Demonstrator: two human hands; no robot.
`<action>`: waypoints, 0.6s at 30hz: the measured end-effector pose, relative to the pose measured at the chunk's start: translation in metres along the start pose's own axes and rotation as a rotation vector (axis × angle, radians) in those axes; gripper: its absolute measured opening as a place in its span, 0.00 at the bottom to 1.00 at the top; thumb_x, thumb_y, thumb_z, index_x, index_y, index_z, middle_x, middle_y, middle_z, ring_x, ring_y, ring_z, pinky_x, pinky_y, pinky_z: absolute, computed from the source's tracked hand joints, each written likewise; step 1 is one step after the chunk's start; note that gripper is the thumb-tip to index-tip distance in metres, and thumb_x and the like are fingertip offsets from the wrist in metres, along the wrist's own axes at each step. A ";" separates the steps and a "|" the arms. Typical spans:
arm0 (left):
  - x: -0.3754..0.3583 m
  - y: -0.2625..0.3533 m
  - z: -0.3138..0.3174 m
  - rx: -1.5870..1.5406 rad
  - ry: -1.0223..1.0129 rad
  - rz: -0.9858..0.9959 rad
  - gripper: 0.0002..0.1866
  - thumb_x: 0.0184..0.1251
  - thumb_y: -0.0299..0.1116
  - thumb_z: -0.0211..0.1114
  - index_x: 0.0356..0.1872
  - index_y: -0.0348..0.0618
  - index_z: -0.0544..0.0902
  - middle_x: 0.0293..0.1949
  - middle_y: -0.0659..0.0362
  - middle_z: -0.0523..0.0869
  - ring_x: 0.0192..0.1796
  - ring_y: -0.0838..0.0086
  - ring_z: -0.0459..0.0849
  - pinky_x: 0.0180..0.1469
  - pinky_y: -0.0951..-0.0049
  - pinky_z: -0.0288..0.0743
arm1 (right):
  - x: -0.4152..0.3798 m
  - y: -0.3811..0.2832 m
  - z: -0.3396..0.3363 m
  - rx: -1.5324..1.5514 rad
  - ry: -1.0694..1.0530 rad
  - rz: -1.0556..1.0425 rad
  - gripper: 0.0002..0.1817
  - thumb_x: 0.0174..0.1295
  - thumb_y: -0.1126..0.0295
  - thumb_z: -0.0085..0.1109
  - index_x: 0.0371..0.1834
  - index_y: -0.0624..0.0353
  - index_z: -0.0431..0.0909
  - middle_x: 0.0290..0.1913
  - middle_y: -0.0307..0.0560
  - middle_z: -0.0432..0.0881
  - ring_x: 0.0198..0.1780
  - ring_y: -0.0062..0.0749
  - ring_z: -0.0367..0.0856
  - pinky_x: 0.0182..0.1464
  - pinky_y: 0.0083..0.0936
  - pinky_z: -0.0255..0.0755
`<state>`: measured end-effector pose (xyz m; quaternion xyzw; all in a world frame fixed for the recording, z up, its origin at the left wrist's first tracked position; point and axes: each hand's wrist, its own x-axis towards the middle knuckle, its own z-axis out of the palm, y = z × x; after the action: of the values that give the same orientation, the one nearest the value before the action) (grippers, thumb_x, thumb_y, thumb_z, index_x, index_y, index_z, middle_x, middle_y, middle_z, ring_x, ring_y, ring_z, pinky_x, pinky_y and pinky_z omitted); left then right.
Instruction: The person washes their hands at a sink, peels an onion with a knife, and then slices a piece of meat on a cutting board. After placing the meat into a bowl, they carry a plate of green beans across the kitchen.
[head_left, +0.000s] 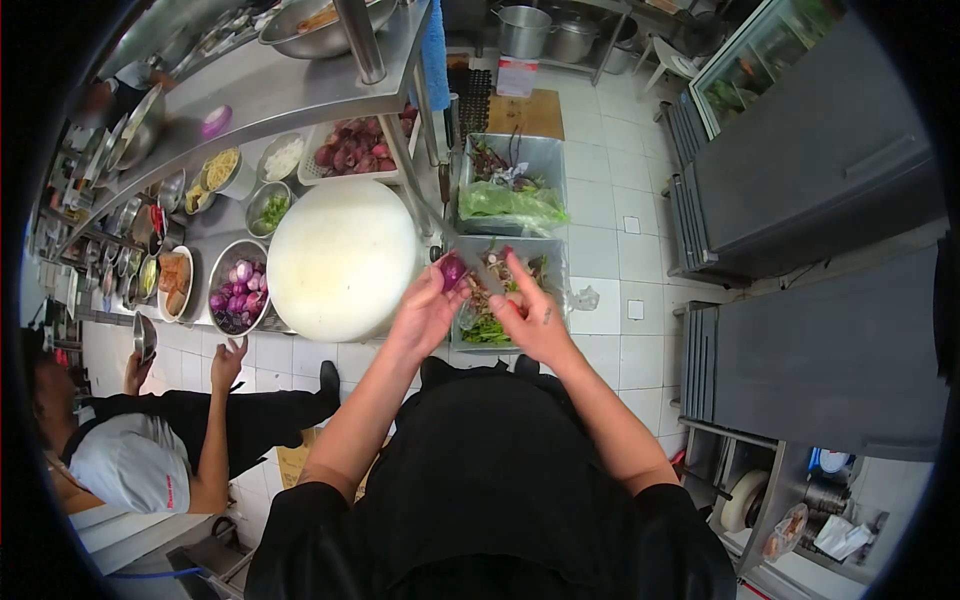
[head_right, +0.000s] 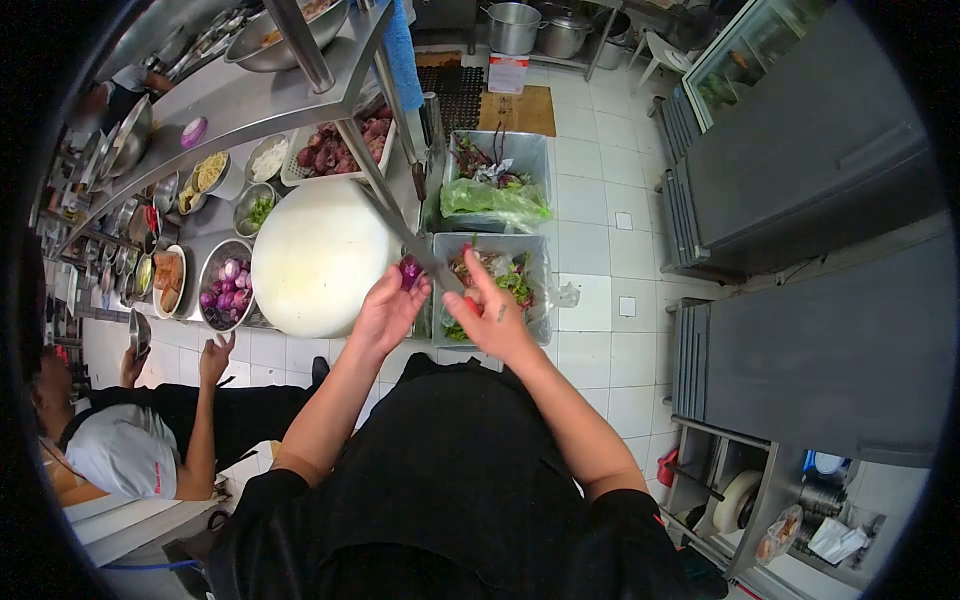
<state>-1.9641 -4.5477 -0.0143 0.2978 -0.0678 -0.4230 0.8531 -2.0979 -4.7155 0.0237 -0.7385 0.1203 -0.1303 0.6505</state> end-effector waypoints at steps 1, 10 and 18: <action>0.001 -0.002 0.000 -0.022 0.013 0.001 0.27 0.84 0.44 0.59 0.73 0.37 0.72 0.68 0.53 0.82 0.67 0.70 0.81 0.65 0.65 0.78 | -0.002 0.001 0.001 -0.043 -0.031 -0.032 0.43 0.74 0.63 0.67 0.86 0.61 0.55 0.21 0.35 0.70 0.23 0.19 0.64 0.30 0.20 0.64; -0.011 -0.004 0.022 0.035 0.118 -0.105 0.20 0.81 0.36 0.59 0.67 0.38 0.78 0.62 0.55 0.87 0.63 0.67 0.86 0.67 0.61 0.79 | -0.003 -0.025 0.005 -0.186 -0.094 -0.104 0.41 0.68 0.64 0.73 0.83 0.60 0.65 0.21 0.41 0.66 0.24 0.23 0.65 0.32 0.23 0.67; -0.014 -0.010 0.026 -0.025 0.072 -0.112 0.20 0.84 0.43 0.59 0.67 0.43 0.79 0.61 0.59 0.87 0.63 0.68 0.85 0.67 0.61 0.79 | -0.004 -0.017 0.002 -0.212 -0.086 -0.138 0.38 0.69 0.65 0.71 0.82 0.54 0.68 0.22 0.35 0.68 0.25 0.17 0.64 0.32 0.20 0.65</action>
<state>-1.9892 -4.5528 0.0032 0.3056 -0.0153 -0.4599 0.8336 -2.1005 -4.7108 0.0404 -0.8144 0.0544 -0.1295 0.5630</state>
